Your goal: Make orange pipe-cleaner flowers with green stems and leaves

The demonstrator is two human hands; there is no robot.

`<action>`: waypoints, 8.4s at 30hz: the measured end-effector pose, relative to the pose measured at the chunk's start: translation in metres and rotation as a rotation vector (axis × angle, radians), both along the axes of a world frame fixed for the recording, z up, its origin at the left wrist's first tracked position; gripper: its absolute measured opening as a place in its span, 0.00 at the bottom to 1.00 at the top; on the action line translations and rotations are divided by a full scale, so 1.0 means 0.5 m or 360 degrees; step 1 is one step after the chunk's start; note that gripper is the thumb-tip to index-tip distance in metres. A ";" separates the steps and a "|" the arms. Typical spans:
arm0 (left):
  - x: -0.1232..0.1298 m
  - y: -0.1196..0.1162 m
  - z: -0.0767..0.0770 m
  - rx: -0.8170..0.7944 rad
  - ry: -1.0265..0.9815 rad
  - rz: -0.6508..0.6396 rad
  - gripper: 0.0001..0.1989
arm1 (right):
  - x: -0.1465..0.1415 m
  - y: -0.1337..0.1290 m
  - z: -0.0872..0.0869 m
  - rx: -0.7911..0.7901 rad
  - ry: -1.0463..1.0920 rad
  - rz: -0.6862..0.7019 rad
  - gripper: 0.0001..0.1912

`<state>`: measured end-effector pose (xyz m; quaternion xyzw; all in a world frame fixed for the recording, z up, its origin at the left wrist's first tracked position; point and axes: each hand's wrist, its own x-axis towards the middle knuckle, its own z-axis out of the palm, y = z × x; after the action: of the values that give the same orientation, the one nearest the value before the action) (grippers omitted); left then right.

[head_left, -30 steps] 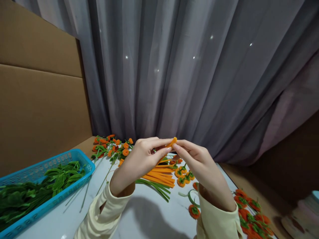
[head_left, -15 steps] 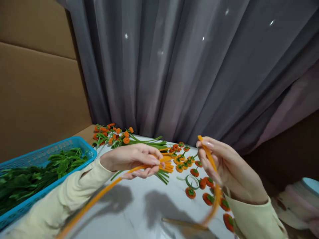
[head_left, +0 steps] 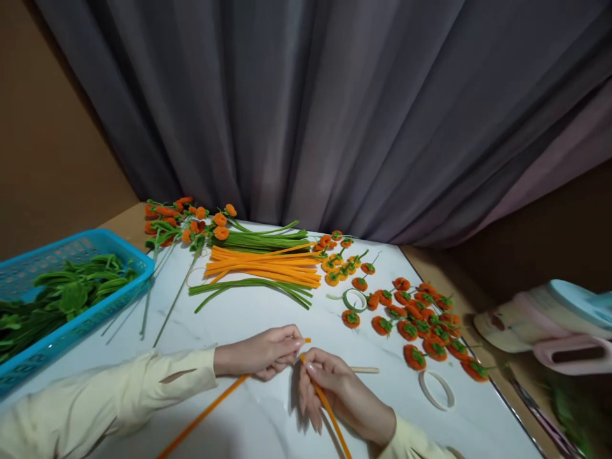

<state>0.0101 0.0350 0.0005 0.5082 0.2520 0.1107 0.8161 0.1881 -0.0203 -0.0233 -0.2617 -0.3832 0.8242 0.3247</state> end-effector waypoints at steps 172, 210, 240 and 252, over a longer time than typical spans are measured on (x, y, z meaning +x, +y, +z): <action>-0.015 -0.015 -0.014 0.1884 0.0389 -0.0168 0.11 | -0.006 -0.006 0.012 0.0242 -0.0416 -0.0063 0.16; -0.015 -0.013 -0.014 0.1958 0.0393 -0.0143 0.12 | -0.007 -0.012 0.014 0.0509 -0.0565 -0.0034 0.16; -0.015 -0.012 -0.017 0.2118 0.0290 -0.0195 0.10 | -0.001 -0.016 0.031 0.1103 -0.1187 -0.0080 0.18; -0.014 -0.016 -0.017 0.2246 0.0271 -0.0169 0.11 | 0.005 -0.020 0.020 0.1982 -0.1660 -0.0023 0.10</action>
<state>0.0029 0.0272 -0.0078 0.9337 0.1581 0.1675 0.2742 0.1905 -0.0301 -0.0132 -0.3859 -0.8717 0.2297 0.1958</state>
